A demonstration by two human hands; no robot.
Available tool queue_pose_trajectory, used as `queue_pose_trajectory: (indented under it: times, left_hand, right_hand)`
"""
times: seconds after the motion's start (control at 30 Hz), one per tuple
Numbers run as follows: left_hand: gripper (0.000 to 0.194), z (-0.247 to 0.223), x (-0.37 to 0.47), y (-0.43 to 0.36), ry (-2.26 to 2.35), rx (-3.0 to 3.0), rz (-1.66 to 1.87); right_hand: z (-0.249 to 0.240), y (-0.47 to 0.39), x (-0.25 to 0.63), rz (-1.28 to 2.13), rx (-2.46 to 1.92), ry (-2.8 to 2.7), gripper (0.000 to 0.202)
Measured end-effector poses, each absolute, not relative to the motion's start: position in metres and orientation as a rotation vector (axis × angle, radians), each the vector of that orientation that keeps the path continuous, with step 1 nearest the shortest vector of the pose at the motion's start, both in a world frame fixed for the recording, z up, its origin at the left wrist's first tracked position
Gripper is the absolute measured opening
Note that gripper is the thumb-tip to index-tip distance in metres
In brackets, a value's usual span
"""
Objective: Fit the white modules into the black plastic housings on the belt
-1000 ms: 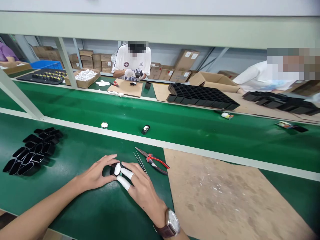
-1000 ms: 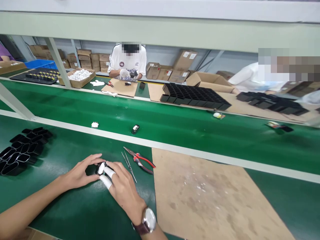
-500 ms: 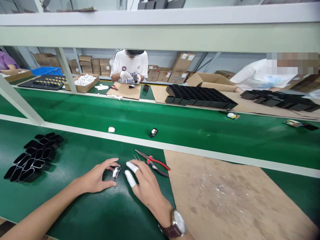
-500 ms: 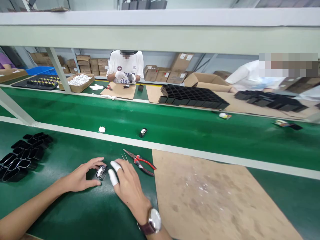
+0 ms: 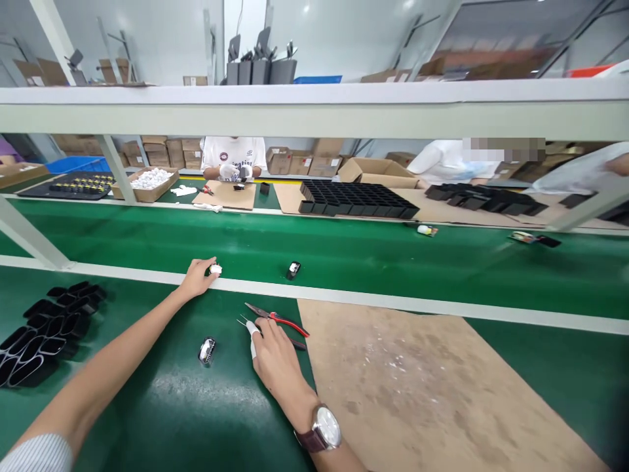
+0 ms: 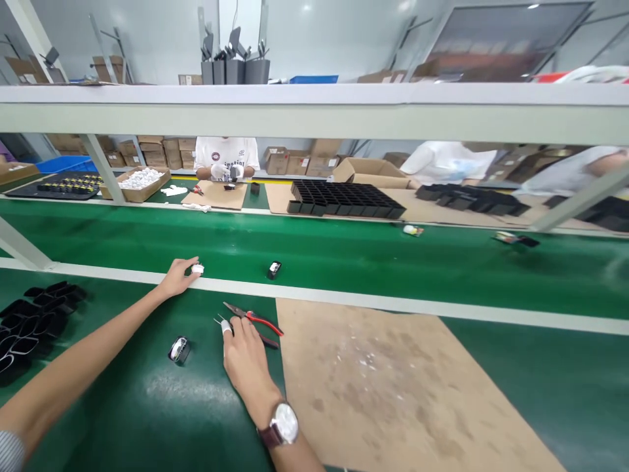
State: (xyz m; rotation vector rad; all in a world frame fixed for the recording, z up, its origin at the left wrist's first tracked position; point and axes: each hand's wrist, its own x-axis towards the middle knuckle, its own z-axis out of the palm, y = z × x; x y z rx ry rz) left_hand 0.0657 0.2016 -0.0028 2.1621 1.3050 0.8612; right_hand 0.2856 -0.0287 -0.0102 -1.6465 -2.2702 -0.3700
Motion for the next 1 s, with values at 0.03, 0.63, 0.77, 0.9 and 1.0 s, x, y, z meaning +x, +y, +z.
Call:
queue_pose_trajectory:
  times: [0.03, 0.63, 0.77, 0.9, 1.0]
  left_hand:
    - [0.055, -0.005, 0.073, 0.2, 1.294, 2.162, 0.872]
    - [0.084, 0.018, 0.005, 0.023, 0.819, 2.166, 0.545]
    - [0.06, 0.006, 0.001, 0.007, 0.924, 2.165, 0.535]
    - [0.062, 0.005, -0.001, 0.008, 0.943, 2.111, 0.492]
    - [0.057, 0.006, 0.0, 0.008, 0.95, 2.071, 0.492]
  right_hand:
    - [-0.009, -0.03, 0.286, -0.369, -1.629, -2.273, 0.034]
    - [0.012, -0.042, 0.249, 0.173, -0.983, -2.186, 0.047]
    - [0.007, -0.043, 0.265, -0.11, -1.305, -2.161, 0.034]
    - [-0.011, -0.04, 0.289, -0.387, -1.614, -2.164, 0.03]
    - [-0.016, -0.037, 0.294, -0.408, -1.596, -2.204, 0.037]
